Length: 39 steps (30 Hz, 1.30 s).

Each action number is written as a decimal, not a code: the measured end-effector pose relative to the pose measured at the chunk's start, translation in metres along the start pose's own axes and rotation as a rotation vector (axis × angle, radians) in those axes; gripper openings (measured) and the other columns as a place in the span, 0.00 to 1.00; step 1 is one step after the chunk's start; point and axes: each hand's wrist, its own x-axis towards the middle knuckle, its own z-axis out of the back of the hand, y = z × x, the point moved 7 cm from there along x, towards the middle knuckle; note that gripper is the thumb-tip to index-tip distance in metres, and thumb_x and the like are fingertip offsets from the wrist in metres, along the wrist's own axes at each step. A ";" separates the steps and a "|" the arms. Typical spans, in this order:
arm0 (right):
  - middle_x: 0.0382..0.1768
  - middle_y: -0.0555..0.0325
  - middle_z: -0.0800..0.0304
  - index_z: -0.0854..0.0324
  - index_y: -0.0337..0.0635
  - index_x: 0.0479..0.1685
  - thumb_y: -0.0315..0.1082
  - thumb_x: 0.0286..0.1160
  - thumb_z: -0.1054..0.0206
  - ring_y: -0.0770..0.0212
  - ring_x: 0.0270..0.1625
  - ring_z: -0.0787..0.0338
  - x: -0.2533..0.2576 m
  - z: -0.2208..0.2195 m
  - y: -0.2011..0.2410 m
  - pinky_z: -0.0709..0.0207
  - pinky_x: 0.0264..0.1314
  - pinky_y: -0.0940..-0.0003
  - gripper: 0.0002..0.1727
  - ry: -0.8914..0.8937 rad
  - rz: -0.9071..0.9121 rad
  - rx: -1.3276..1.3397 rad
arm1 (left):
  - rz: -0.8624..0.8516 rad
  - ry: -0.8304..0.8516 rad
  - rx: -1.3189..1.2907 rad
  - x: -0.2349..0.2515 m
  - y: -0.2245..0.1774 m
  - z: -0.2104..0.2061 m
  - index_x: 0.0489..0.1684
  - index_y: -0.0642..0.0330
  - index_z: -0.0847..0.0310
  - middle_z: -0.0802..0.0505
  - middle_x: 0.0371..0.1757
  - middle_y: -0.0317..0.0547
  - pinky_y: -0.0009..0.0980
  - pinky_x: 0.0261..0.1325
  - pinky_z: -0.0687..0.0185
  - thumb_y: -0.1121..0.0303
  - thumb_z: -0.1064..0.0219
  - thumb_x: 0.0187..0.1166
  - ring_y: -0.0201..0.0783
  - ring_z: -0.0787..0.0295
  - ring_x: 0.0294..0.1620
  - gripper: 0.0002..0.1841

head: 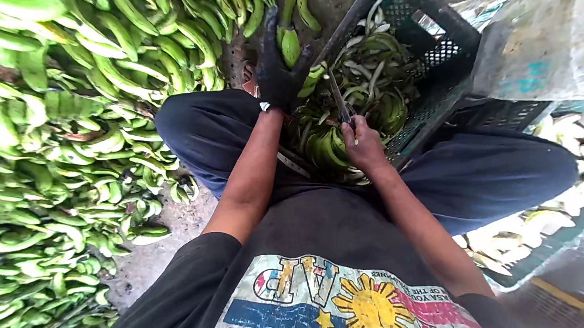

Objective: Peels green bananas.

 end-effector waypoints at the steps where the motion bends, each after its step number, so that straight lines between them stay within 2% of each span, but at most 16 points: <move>1: 0.45 0.37 0.09 0.28 0.37 0.73 0.47 0.95 0.51 0.38 0.50 0.07 0.009 -0.002 0.004 0.17 0.56 0.38 0.24 0.014 0.000 -0.024 | 0.051 0.065 -0.004 0.001 0.008 -0.008 0.89 0.56 0.38 0.17 0.77 0.51 0.43 0.71 0.17 0.44 0.25 0.67 0.43 0.14 0.70 0.48; 3: 0.48 0.37 0.09 0.29 0.38 0.73 0.48 0.96 0.53 0.37 0.54 0.07 0.023 -0.005 0.009 0.17 0.58 0.37 0.24 0.045 -0.011 -0.072 | 0.137 0.142 -0.022 0.002 0.018 -0.015 0.90 0.55 0.40 0.17 0.77 0.51 0.42 0.73 0.19 0.45 0.25 0.69 0.41 0.15 0.71 0.47; 5: 0.49 0.37 0.09 0.29 0.39 0.73 0.49 0.96 0.54 0.36 0.56 0.08 0.029 -0.005 0.012 0.18 0.59 0.36 0.24 0.067 -0.027 -0.115 | 0.199 0.139 -0.069 0.005 0.026 -0.017 0.89 0.55 0.39 0.16 0.76 0.50 0.40 0.74 0.21 0.48 0.25 0.71 0.40 0.16 0.71 0.45; 8: 0.49 0.36 0.09 0.29 0.40 0.73 0.50 0.96 0.55 0.35 0.55 0.08 0.029 -0.003 0.012 0.18 0.57 0.34 0.25 0.070 -0.037 -0.156 | 0.328 0.071 -0.222 0.007 0.054 -0.016 0.87 0.58 0.37 0.13 0.71 0.52 0.39 0.71 0.17 0.53 0.25 0.74 0.38 0.13 0.67 0.41; 11: 0.47 0.37 0.09 0.29 0.40 0.72 0.50 0.96 0.56 0.35 0.54 0.07 0.024 -0.001 0.014 0.18 0.54 0.35 0.25 0.065 -0.034 -0.190 | 0.408 0.076 -0.281 0.010 0.060 -0.018 0.87 0.59 0.38 0.15 0.73 0.53 0.38 0.73 0.19 0.53 0.25 0.74 0.38 0.15 0.69 0.41; 14: 0.46 0.38 0.09 0.29 0.41 0.71 0.50 0.96 0.57 0.35 0.52 0.07 0.026 -0.004 0.021 0.17 0.52 0.35 0.24 0.083 -0.035 -0.241 | 0.417 0.072 -0.282 0.009 0.058 -0.018 0.87 0.58 0.38 0.15 0.72 0.52 0.37 0.72 0.18 0.53 0.23 0.73 0.38 0.14 0.69 0.42; 20: 0.51 0.36 0.09 0.31 0.41 0.73 0.49 0.96 0.57 0.33 0.56 0.07 0.048 -0.010 0.045 0.16 0.54 0.34 0.24 0.130 -0.070 -0.365 | 0.418 0.100 -0.278 0.010 0.058 -0.018 0.88 0.59 0.39 0.15 0.73 0.54 0.38 0.73 0.19 0.54 0.23 0.73 0.39 0.15 0.70 0.43; 22: 0.55 0.35 0.10 0.31 0.40 0.75 0.47 0.96 0.57 0.32 0.60 0.08 0.062 -0.015 0.059 0.17 0.55 0.33 0.24 0.142 -0.091 -0.426 | 0.329 0.142 -0.180 0.010 0.045 -0.017 0.88 0.58 0.38 0.15 0.74 0.51 0.37 0.72 0.19 0.53 0.25 0.73 0.38 0.15 0.69 0.42; 25: 0.61 0.34 0.11 0.32 0.37 0.78 0.38 0.91 0.52 0.32 0.64 0.10 0.079 -0.018 0.079 0.19 0.58 0.31 0.23 0.182 -0.125 -0.489 | 0.191 0.146 -0.037 0.010 0.028 -0.016 0.88 0.55 0.37 0.17 0.76 0.48 0.39 0.76 0.23 0.48 0.26 0.70 0.38 0.17 0.73 0.43; 27: 0.62 0.34 0.11 0.33 0.37 0.80 0.38 0.91 0.52 0.33 0.64 0.10 0.080 -0.016 0.082 0.19 0.59 0.32 0.24 0.192 -0.115 -0.514 | 0.269 0.118 -0.044 0.009 0.036 -0.014 0.88 0.53 0.36 0.14 0.73 0.47 0.39 0.72 0.19 0.48 0.27 0.71 0.37 0.14 0.69 0.42; 30: 0.56 0.32 0.11 0.31 0.37 0.75 0.45 0.95 0.55 0.31 0.61 0.09 0.064 -0.003 0.078 0.18 0.57 0.32 0.24 0.173 -0.085 -0.518 | 0.574 0.164 -0.190 0.013 0.068 -0.020 0.86 0.56 0.35 0.14 0.73 0.52 0.41 0.75 0.22 0.51 0.27 0.77 0.40 0.16 0.71 0.38; 32: 0.54 0.33 0.10 0.32 0.37 0.73 0.47 0.96 0.57 0.32 0.59 0.08 0.054 -0.001 0.076 0.18 0.55 0.33 0.24 0.182 -0.080 -0.533 | 0.720 0.243 -0.191 0.015 0.086 -0.023 0.77 0.63 0.25 0.13 0.69 0.57 0.43 0.76 0.26 0.50 0.32 0.82 0.43 0.17 0.71 0.31; 34: 0.54 0.34 0.09 0.33 0.38 0.74 0.47 0.97 0.58 0.33 0.60 0.08 0.053 -0.007 0.073 0.17 0.55 0.35 0.24 0.189 -0.096 -0.532 | 0.752 0.336 -0.123 0.015 0.096 -0.028 0.73 0.62 0.20 0.12 0.70 0.56 0.45 0.78 0.28 0.46 0.37 0.85 0.45 0.18 0.73 0.29; 37: 0.56 0.36 0.09 0.34 0.39 0.77 0.47 0.97 0.59 0.35 0.62 0.08 0.072 -0.022 0.069 0.17 0.58 0.35 0.25 0.179 -0.106 -0.487 | 0.689 0.386 -0.038 0.018 0.100 -0.034 0.74 0.58 0.20 0.13 0.71 0.55 0.45 0.79 0.30 0.49 0.43 0.90 0.45 0.19 0.75 0.26; 39: 0.58 0.35 0.09 0.34 0.39 0.78 0.47 0.97 0.59 0.33 0.63 0.09 0.075 -0.034 0.064 0.18 0.59 0.34 0.25 0.172 -0.103 -0.459 | 0.568 0.508 0.133 0.002 0.109 -0.038 0.84 0.49 0.27 0.19 0.79 0.58 0.52 0.83 0.36 0.57 0.52 0.94 0.54 0.27 0.83 0.23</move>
